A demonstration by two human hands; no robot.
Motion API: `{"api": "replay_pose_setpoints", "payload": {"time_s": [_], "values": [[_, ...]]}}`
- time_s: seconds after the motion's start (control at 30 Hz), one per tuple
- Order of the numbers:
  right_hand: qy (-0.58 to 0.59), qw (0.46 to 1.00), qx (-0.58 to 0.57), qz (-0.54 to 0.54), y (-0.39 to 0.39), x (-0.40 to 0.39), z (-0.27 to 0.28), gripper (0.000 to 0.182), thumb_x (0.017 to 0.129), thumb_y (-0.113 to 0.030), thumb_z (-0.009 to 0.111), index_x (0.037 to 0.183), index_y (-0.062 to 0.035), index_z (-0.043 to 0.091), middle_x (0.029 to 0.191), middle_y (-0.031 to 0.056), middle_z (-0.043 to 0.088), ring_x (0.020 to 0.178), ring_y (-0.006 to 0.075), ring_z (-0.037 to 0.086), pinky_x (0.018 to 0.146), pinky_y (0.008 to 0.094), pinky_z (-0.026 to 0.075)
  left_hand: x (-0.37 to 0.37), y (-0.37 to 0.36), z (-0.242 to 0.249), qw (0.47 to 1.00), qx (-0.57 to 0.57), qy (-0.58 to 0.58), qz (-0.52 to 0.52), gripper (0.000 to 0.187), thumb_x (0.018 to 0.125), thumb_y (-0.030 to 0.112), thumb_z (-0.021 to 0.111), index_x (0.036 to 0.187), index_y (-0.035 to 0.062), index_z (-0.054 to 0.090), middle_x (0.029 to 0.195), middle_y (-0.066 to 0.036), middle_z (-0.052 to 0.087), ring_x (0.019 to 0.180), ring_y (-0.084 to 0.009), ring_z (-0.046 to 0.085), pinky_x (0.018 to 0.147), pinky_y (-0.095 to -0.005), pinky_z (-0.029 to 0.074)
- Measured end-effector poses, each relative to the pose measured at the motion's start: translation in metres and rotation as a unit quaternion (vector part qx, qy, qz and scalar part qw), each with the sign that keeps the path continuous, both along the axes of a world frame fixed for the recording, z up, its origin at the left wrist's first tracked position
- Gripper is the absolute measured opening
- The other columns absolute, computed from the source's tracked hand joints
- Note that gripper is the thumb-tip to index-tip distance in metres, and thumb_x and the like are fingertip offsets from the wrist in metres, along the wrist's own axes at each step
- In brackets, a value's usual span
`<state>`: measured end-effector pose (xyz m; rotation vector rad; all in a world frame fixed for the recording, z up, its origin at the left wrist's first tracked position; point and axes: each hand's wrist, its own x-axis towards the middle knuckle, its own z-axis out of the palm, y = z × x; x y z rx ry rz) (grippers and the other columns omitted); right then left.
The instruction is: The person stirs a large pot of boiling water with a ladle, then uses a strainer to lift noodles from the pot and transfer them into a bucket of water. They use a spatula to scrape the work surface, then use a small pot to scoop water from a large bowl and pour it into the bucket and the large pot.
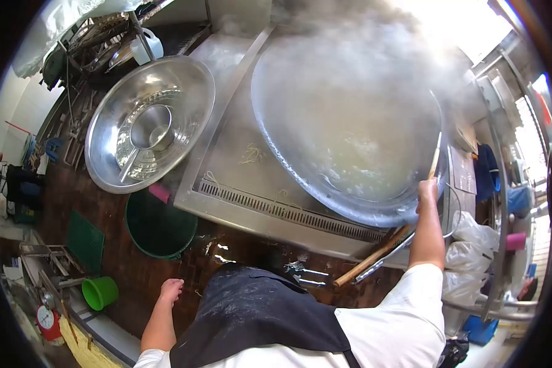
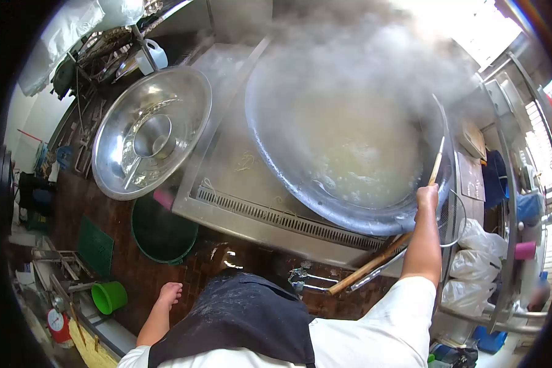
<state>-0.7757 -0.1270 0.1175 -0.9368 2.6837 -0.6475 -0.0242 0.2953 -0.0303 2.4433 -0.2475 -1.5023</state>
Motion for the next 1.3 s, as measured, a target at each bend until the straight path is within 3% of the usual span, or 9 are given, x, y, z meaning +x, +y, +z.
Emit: {"api": "replay_pose_setpoints", "payload": {"time_s": [0.1, 0.13, 0.23, 0.47, 0.7, 0.9, 0.97, 1.1, 1.3], "values": [[0.010, 0.998, 0.028, 0.053, -0.052, -0.044, -0.092, 0.034, 0.085, -0.011, 0.052, 0.119, -0.0033, 0.050, 0.078, 0.0176, 0.063, 0.056, 0.0299, 0.061, 0.048, 0.0440, 0.048, -0.021, -0.002, 0.004, 1.000, 0.007, 0.006, 0.020, 0.022, 0.088, 0.027, 0.066, 0.100, 0.0092, 0.065, 0.077, 0.002, 0.056, 0.063, -0.0085, 0.049, 0.049, -0.0260, 0.037], [-0.076, 0.993, 0.084, 0.024, -0.085, -0.069, -0.141, 0.031, 0.086, -0.007, 0.052, 0.117, -0.0020, 0.051, 0.077, 0.0177, 0.062, 0.057, 0.0293, 0.063, 0.048, 0.0436, 0.050, -0.027, 0.000, 0.002, 1.000, 0.011, 0.013, 0.022, 0.022, 0.088, 0.027, 0.066, 0.100, 0.0086, 0.065, 0.076, 0.002, 0.055, 0.062, -0.0082, 0.049, 0.048, -0.0255, 0.037], [-0.084, 0.988, 0.102, 0.079, -0.076, 0.058, -0.060, 0.022, 0.085, -0.001, 0.045, 0.106, 0.0038, 0.051, 0.065, 0.0131, 0.054, 0.049, 0.0234, 0.054, 0.040, 0.0407, 0.047, -0.042, 0.007, -0.005, 0.999, 0.026, 0.026, -0.003, 0.023, 0.087, 0.027, 0.067, 0.100, 0.0080, 0.065, 0.077, 0.002, 0.056, 0.063, -0.0083, 0.050, 0.048, -0.0260, 0.038], [-0.254, 0.937, 0.164, 0.173, -0.077, 0.120, -0.043, 0.010, 0.083, -0.005, 0.057, 0.089, 0.0022, 0.055, 0.066, 0.0083, 0.053, 0.049, 0.0200, 0.054, 0.042, 0.0388, 0.050, -0.040, 0.020, -0.017, 1.000, 0.013, 0.018, 0.007, 0.023, 0.086, 0.029, 0.068, 0.097, 0.0079, 0.066, 0.078, 0.001, 0.058, 0.062, -0.0082, 0.050, 0.048, -0.0257, 0.038], [-0.446, 0.858, 0.151, 0.203, 0.006, 0.179, -0.015, 0.016, 0.087, -0.009, 0.059, 0.102, -0.0069, 0.053, 0.067, 0.0028, 0.051, 0.050, 0.0139, 0.051, 0.044, 0.0338, 0.049, -0.008, 0.028, -0.026, 0.999, 0.008, 0.035, -0.013, 0.025, 0.085, 0.028, 0.068, 0.099, 0.0069, 0.067, 0.081, -0.001, 0.060, 0.065, -0.0106, 0.051, 0.048, -0.0264, 0.038], [-0.846, 0.507, 0.146, 0.070, 0.103, 0.208, 0.008, 0.036, 0.094, -0.014, 0.054, 0.129, -0.0137, 0.050, 0.071, -0.0039, 0.050, 0.055, 0.0064, 0.049, 0.048, 0.0254, 0.048, 0.022, 0.035, -0.042, 0.997, 0.018, 0.033, -0.072, 0.027, 0.086, 0.029, 0.067, 0.103, 0.0076, 0.068, 0.088, -0.003, 0.062, 0.066, -0.0129, 0.053, 0.049, -0.0292, 0.040], [-0.875, 0.465, 0.113, 0.066, 0.142, 0.228, 0.023, 0.038, 0.094, -0.014, 0.053, 0.131, -0.0124, 0.048, 0.072, -0.0032, 0.050, 0.055, 0.0068, 0.049, 0.049, 0.0254, 0.048, 0.035, 0.037, -0.044, 0.996, 0.009, 0.026, -0.087, 0.026, 0.086, 0.029, 0.067, 0.101, 0.0075, 0.067, 0.086, -0.003, 0.062, 0.066, -0.0128, 0.052, 0.049, -0.0293, 0.040], [-0.853, 0.504, 0.066, 0.119, 0.203, 0.263, 0.055, 0.042, 0.093, -0.015, 0.055, 0.134, -0.0094, 0.046, 0.075, -0.0021, 0.050, 0.056, 0.0067, 0.049, 0.049, 0.0235, 0.047, 0.053, 0.040, -0.047, 0.995, -0.003, 0.043, -0.085, 0.024, 0.087, 0.030, 0.066, 0.098, 0.0082, 0.067, 0.085, -0.003, 0.060, 0.066, -0.0124, 0.052, 0.051, -0.0305, 0.041], [-0.643, 0.728, 0.047, 0.232, 0.275, 0.308, 0.082, 0.045, 0.090, -0.015, 0.061, 0.132, -0.0097, 0.047, 0.071, 0.0002, 0.052, 0.051, 0.0101, 0.052, 0.044, 0.0263, 0.046, 0.068, 0.074, -0.081, 0.995, -0.017, 0.043, -0.087, 0.027, 0.086, 0.033, 0.066, 0.097, 0.0088, 0.067, 0.079, -0.002, 0.060, 0.063, -0.0148, 0.052, 0.055, -0.0372, 0.043]]}}
